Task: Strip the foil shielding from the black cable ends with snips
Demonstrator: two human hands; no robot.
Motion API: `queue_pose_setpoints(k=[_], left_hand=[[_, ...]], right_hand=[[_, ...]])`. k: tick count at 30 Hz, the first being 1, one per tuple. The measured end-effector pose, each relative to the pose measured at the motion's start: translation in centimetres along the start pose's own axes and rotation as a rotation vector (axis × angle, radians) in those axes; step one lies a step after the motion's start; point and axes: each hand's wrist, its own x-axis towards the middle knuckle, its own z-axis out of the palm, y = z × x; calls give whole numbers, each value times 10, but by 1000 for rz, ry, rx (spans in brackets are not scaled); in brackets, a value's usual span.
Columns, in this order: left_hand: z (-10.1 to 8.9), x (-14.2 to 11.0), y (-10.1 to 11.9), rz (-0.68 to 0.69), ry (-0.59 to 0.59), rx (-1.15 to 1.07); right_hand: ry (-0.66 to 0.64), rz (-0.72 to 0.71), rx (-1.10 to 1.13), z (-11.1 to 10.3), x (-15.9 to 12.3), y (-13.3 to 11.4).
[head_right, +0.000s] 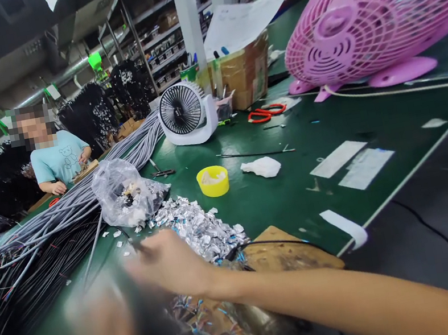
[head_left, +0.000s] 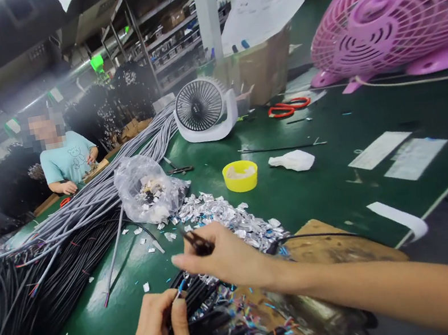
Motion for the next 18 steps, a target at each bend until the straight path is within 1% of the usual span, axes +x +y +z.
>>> queue_pose_setpoints(k=[2, 4, 7, 10, 18], left_hand=[[0, -2, -4, -34, 29, -24], [1, -4, -7, -64, 49, -47], [3, -6, -7, -99, 55, -76], [3, -6, -4, -123, 44, -97], [1, -3, 2, -144, 2, -112]], right_hand=[[-69, -176, -129, 1, -4, 1], [-94, -338, -175, 2, -7, 2], [-92, -486, -170, 3, -9, 3], [-71, -553, -173, 3, -8, 4], [-39, -622, -196, 3, -9, 6]])
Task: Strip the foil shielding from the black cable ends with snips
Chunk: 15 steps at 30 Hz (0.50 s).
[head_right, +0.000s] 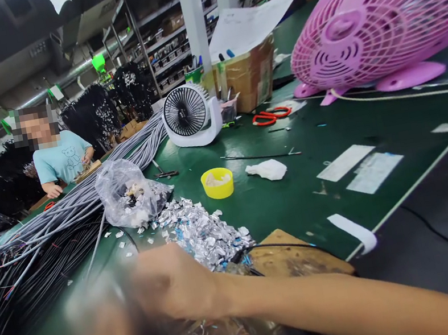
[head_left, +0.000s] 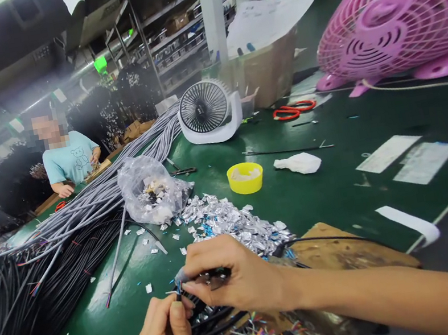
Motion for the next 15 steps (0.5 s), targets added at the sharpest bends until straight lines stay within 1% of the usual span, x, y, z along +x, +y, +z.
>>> queue_pose_setpoints(k=[6, 8, 10, 13, 15], left_hand=[[-2, 1, 1, 4, -40, 16], [-3, 1, 1, 7, -52, 6], [-4, 1, 0, 20, -49, -11], [-5, -1, 1, 74, -6, -35], [-5, -2, 3, 122, 33, -40]], right_hand=[[-33, 30, 31, -1, 1, 0], [-57, 80, 70, -2, 3, 0], [-110, 208, 167, -4, 4, -2], [-233, 464, 417, -5, 7, -4], [-269, 562, 539, -5, 10, -6]])
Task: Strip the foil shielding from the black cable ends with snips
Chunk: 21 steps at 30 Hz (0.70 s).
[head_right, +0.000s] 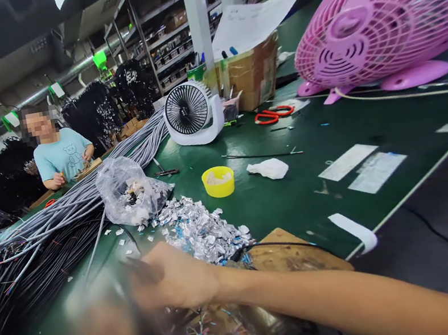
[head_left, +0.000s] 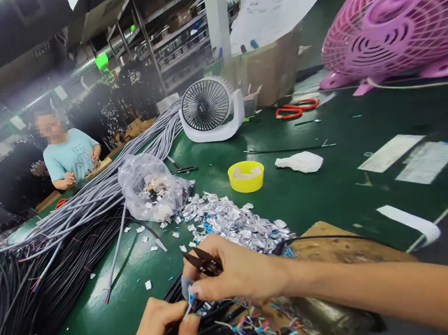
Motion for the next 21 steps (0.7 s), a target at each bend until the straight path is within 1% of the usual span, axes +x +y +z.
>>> queue_pose_setpoints(k=[2, 5, 10, 13, 17, 19, 21], left_hand=[[1, 0, 2, 41, 39, 4], [3, 0, 5, 80, 93, 12], [5, 0, 8, 83, 120, 37], [5, -1, 8, 73, 117, 61], [6, -2, 6, 62, 122, 84], [7, -4, 4, 59, 132, 87], [8, -6, 2, 62, 161, 92]], right_hand=[[12, 27, 52, 1, 2, -3], [32, 37, 60, 3, 3, -7], [-58, -86, -6, 2, -1, -7], [-83, -108, -110, 2, -5, 0], [-37, -196, -278, 5, -7, 9], [-33, -234, -296, 6, -7, 9], [12, -213, -281, 7, -6, 6]])
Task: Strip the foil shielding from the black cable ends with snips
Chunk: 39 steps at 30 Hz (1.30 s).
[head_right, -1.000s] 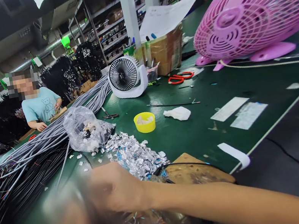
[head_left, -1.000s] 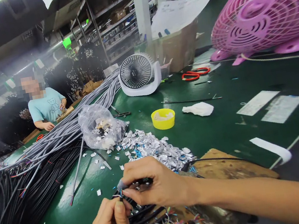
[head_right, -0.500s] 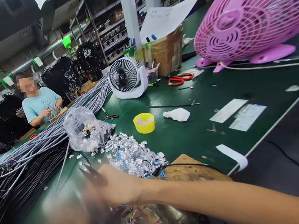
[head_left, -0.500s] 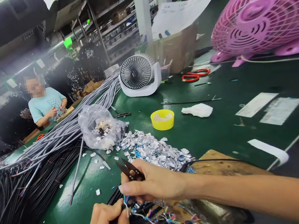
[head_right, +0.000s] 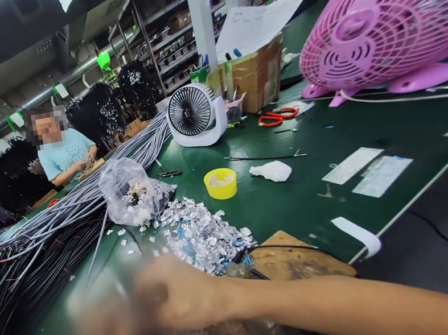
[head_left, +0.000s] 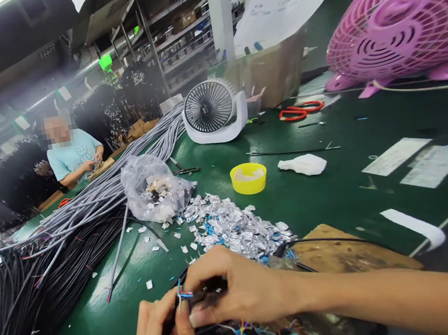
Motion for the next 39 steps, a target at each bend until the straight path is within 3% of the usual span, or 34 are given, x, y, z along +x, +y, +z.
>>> queue_pose_setpoints(k=[3, 6, 10, 16, 32, 39], left_hand=[[0, -2, -3, 7, 69, -2], [0, -3, -4, 19, 97, -16], [-1, -2, -2, 18, 109, 0], [0, -3, 0, -16, 97, 18], [3, -2, 2, 3, 118, -29], [3, -4, -2, -50, 150, -33]], right_hand=[[145, 41, -57, -2, 0, -7], [208, -33, -206, -1, -2, -9], [150, -131, -272, 1, -4, -5], [88, -127, -240, -1, -1, -3], [86, -102, -158, -2, 1, -2], [156, -138, -282, 0, -2, -3]])
